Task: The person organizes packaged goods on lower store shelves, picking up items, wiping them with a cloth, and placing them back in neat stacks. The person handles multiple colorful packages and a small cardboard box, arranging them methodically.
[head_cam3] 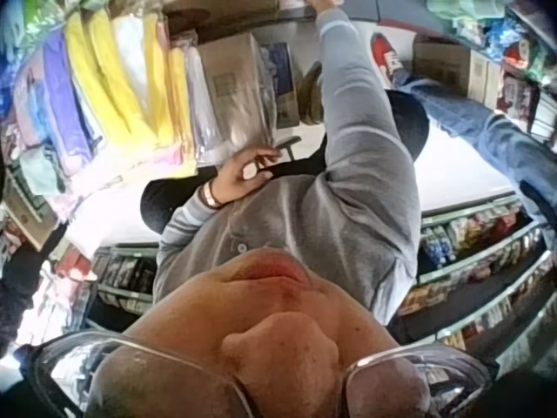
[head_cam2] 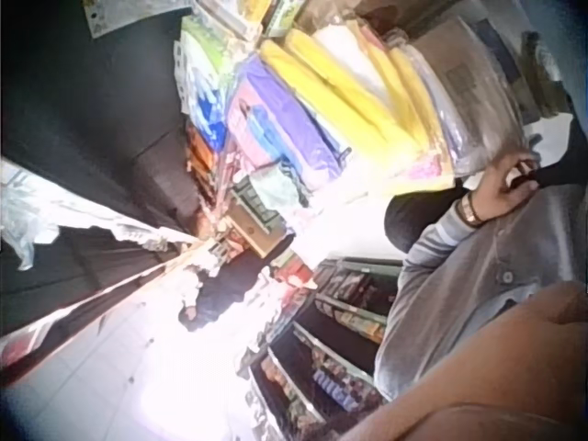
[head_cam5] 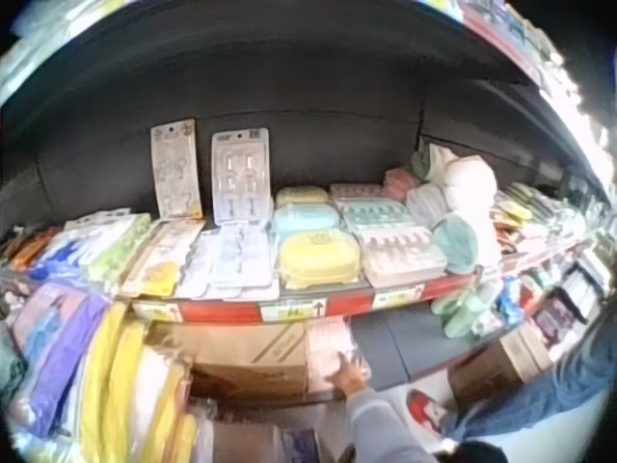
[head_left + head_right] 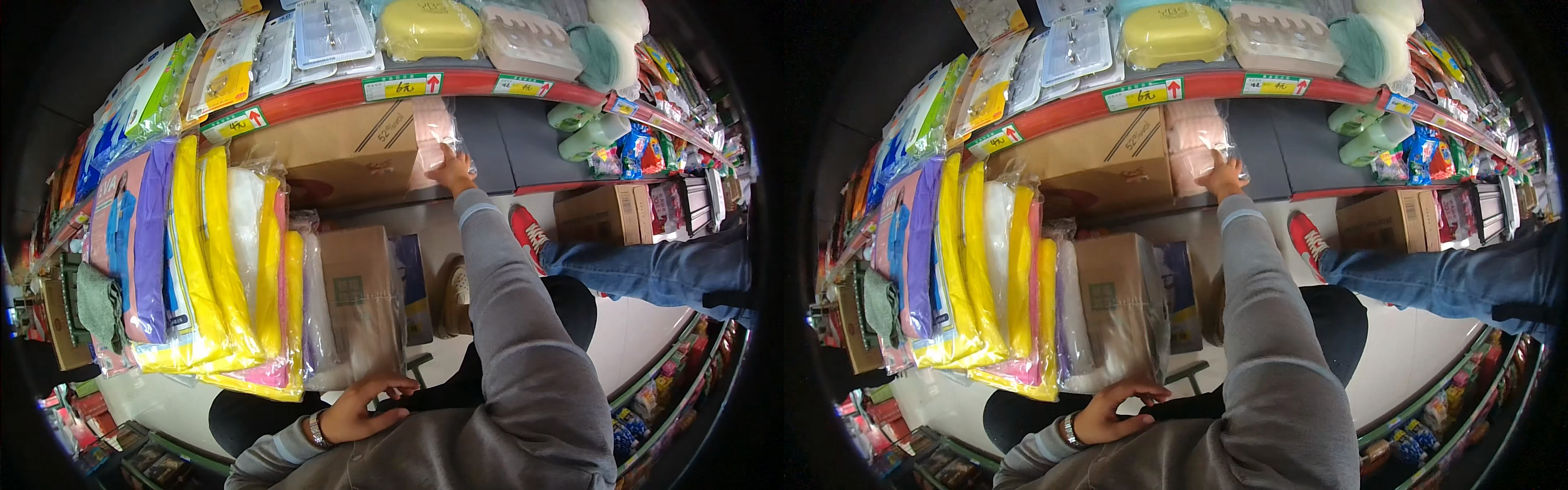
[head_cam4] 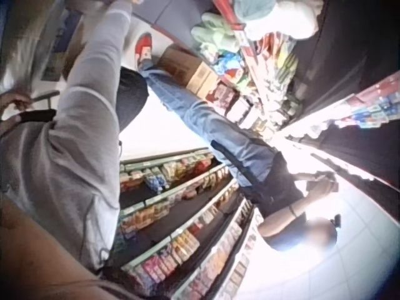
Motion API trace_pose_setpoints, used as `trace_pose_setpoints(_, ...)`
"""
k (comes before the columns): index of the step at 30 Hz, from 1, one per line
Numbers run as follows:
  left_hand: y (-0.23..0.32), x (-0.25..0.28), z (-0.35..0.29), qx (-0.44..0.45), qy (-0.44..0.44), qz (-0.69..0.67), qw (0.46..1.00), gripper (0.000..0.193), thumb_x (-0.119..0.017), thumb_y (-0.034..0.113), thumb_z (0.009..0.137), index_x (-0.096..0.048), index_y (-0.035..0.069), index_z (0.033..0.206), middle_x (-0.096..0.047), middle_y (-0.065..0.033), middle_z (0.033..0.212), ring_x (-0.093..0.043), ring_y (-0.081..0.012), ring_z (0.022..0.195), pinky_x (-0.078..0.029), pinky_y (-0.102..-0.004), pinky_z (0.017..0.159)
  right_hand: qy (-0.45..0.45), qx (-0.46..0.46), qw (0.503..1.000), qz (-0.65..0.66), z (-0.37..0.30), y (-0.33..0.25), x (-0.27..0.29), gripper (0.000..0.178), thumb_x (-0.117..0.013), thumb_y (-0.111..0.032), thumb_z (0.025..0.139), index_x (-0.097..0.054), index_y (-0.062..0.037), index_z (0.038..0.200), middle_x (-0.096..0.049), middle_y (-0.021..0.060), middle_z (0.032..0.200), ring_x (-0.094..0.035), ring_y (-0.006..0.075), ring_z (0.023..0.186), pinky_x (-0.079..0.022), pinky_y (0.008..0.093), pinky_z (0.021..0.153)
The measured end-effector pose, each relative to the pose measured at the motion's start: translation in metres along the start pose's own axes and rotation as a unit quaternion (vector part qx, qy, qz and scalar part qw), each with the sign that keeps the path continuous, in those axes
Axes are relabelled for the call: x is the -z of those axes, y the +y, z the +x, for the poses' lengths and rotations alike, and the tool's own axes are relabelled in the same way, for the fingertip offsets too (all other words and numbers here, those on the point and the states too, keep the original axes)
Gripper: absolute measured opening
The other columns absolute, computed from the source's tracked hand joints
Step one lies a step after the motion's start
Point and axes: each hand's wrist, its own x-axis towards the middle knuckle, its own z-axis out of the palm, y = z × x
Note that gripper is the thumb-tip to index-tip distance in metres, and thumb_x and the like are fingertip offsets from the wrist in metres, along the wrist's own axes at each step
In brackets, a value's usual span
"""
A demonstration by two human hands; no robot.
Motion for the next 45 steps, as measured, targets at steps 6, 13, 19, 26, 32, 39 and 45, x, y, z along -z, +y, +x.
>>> trace_pose_setpoints(6,0.004,0.001,-0.002,0.002,0.001,-0.002,1.000,0.045,-0.069,0.007,0.085,-0.053,0.003,0.127,-0.062,-0.0109,0.114,-0.060,-0.0215,0.104,-0.048,-0.0333,0.087,0.040,0.047,0.998,0.000,0.007,0.004,0.014,0.085,-0.080,-0.041,0.067,-0.041,-0.0262,0.140,-0.032,0.0143,0.148,-0.016,0.0358,0.143,-0.021,0.0683,0.106)
trace_pose_setpoints(13,0.002,0.001,-0.006,0.018,0.011,-0.001,1.000,0.044,-0.067,0.010,0.086,-0.054,0.003,0.127,-0.059,-0.0109,0.125,-0.059,-0.0228,0.110,-0.048,-0.0348,0.090,0.027,0.182,0.974,-0.132,0.019,-0.058,-0.004,0.070,-0.070,-0.040,0.079,-0.041,-0.0294,0.141,-0.016,0.0051,0.158,-0.007,0.0347,0.146,-0.013,0.0707,0.108)
trace_pose_setpoints(19,-0.001,-0.003,-0.012,-0.027,-0.002,0.044,0.999,0.044,-0.068,0.012,0.086,-0.054,0.003,0.127,-0.059,-0.0113,0.123,-0.059,-0.0228,0.109,-0.048,-0.0357,0.091,-0.048,0.200,0.943,-0.260,0.051,-0.042,-0.034,0.070,-0.061,-0.029,0.084,-0.034,-0.0173,0.147,-0.014,0.0096,0.157,-0.012,0.0360,0.144,-0.016,0.0631,0.111)
trace_pose_setpoints(26,0.013,-0.018,-0.038,-0.150,0.028,0.089,0.984,0.040,-0.069,0.013,0.086,-0.054,0.001,0.121,-0.059,-0.0160,0.117,-0.059,-0.0291,0.107,-0.049,-0.0379,0.090,0.146,0.259,0.953,-0.065,-0.004,-0.002,0.038,0.067,-0.070,-0.028,0.078,-0.045,-0.0044,0.136,-0.041,0.0239,0.138,-0.039,0.0390,0.128,-0.036,0.0420,0.107)
trace_pose_setpoints(32,0.046,-0.004,-0.080,-0.267,0.255,0.251,0.895,0.031,-0.070,0.012,0.082,-0.061,0.005,0.111,-0.063,-0.0140,0.103,-0.061,-0.0323,0.092,-0.049,-0.0389,0.078,0.189,0.310,0.927,0.093,-0.107,-0.046,0.119,0.043,-0.067,-0.011,0.081,-0.054,-0.0016,0.121,-0.054,0.0191,0.120,-0.058,0.0325,0.108,-0.048,0.0389,0.091)
trace_pose_setpoints(39,0.090,0.046,-0.117,-0.378,0.548,0.332,0.669,0.023,-0.064,0.004,0.084,-0.061,0.002,0.107,-0.062,-0.0116,0.097,-0.060,-0.0218,0.090,-0.048,-0.0299,0.077,0.127,0.567,0.780,0.231,-0.313,-0.182,0.140,0.019,-0.061,-0.005,0.088,-0.060,-0.0016,0.106,-0.058,0.0076,0.101,-0.059,0.0154,0.089,-0.048,0.0267,0.078)
trace_pose_setpoints(45,0.090,0.087,-0.153,-0.451,0.618,-0.001,0.644,0.021,-0.061,0.003,0.089,-0.058,0.000,0.109,-0.060,-0.0036,0.097,-0.057,-0.0092,0.085,-0.047,-0.0238,0.073,0.122,0.700,0.692,0.123,-0.449,-0.306,0.106,0.033,-0.070,-0.021,0.081,-0.061,-0.0025,0.108,-0.060,0.0173,0.116,-0.054,0.0351,0.111,-0.043,0.0409,0.096)
